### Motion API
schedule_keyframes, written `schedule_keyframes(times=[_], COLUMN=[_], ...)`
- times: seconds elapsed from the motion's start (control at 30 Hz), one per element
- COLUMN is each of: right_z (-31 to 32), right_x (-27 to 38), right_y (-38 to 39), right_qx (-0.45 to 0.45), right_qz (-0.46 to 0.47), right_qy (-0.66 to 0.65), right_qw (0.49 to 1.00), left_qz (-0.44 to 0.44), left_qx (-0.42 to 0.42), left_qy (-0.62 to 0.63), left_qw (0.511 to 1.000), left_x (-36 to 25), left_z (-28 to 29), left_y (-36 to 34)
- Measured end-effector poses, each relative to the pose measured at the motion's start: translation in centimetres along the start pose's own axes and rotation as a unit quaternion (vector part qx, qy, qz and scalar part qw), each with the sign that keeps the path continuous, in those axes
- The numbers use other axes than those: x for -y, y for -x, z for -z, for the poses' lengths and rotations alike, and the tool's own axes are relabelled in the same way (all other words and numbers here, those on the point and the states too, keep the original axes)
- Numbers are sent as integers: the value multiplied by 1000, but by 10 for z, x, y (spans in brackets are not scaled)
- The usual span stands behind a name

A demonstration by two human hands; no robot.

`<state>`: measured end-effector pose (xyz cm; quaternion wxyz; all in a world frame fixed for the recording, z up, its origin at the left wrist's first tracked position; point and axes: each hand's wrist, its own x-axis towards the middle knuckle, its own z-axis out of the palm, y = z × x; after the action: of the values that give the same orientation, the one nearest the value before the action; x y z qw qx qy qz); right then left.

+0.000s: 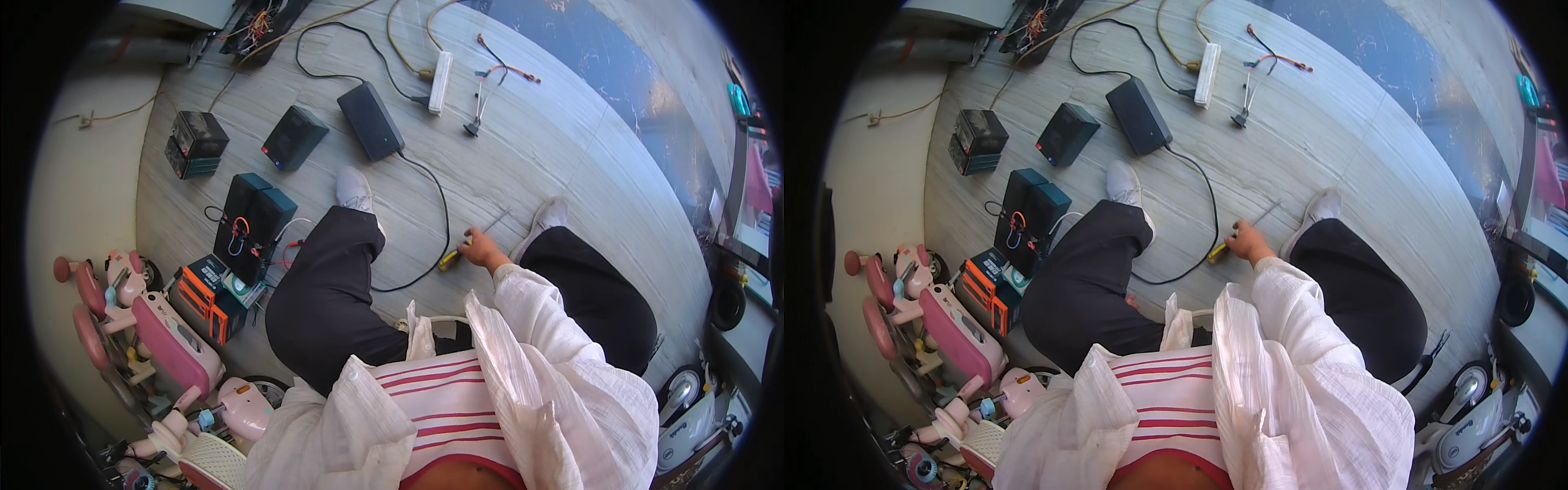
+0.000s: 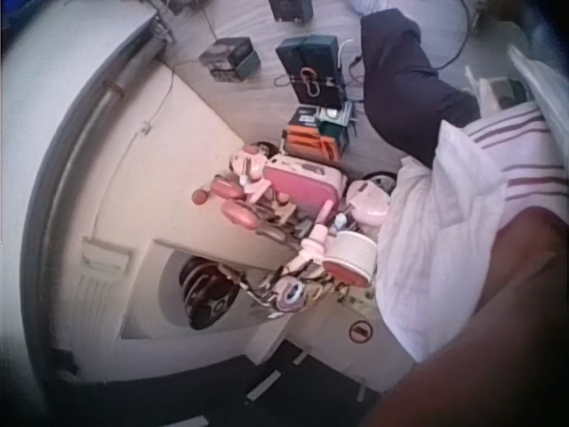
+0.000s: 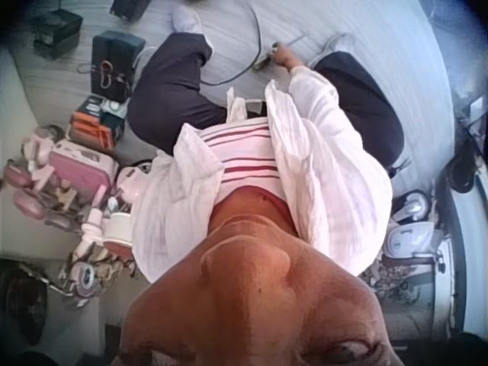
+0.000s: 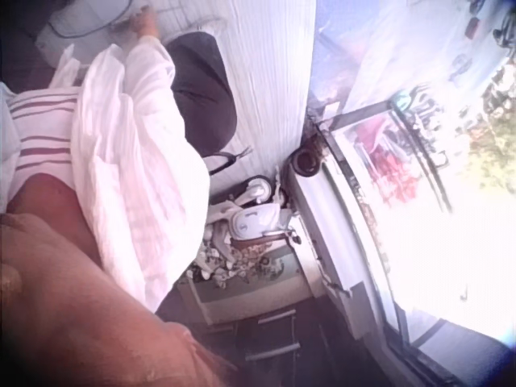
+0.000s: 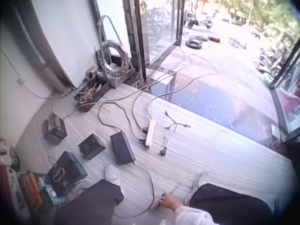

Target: The person tests a battery with a multimeter while sitting on the floor, then moves outside to cut and strip wires using shears. The person handles a multimeter, battery, wires, and shears throughout the task.

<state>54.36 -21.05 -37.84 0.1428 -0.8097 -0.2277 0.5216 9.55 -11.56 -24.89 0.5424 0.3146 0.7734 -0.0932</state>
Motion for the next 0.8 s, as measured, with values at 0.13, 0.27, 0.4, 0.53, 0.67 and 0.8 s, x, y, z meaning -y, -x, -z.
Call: schedule_keyframes(times=[0.13, 0.27, 0.4, 0.53, 0.67, 0.8], right_z=[10, 48, 96, 150, 167, 130], right_x=[-19, 2, 44, 136, 192, 238], right_y=[-6, -13, -34, -39, -18, 37], right_qx=[111, 107, -62, -149, -210, -145], right_qz=[-60, -37, 46, 129, 235, 278], right_qy=[52, 152, 103, 44, -7, -80], right_qw=[991, 982, 992, 979, 949, 946], left_qz=[-9, -35, -86, -241, -554, -857], left_qx=[0, -3, -31, -125, -122, -163], left_qy=[5, 20, 42, 136, 368, 442], left_qw=[1000, 999, 995, 953, 737, 210], left_x=[-23, -49, -94, -203, -346, -347], left_z=[-3, -5, 1, 34, 94, 101], left_y=[-6, -24, -44, -51, 118, 372])
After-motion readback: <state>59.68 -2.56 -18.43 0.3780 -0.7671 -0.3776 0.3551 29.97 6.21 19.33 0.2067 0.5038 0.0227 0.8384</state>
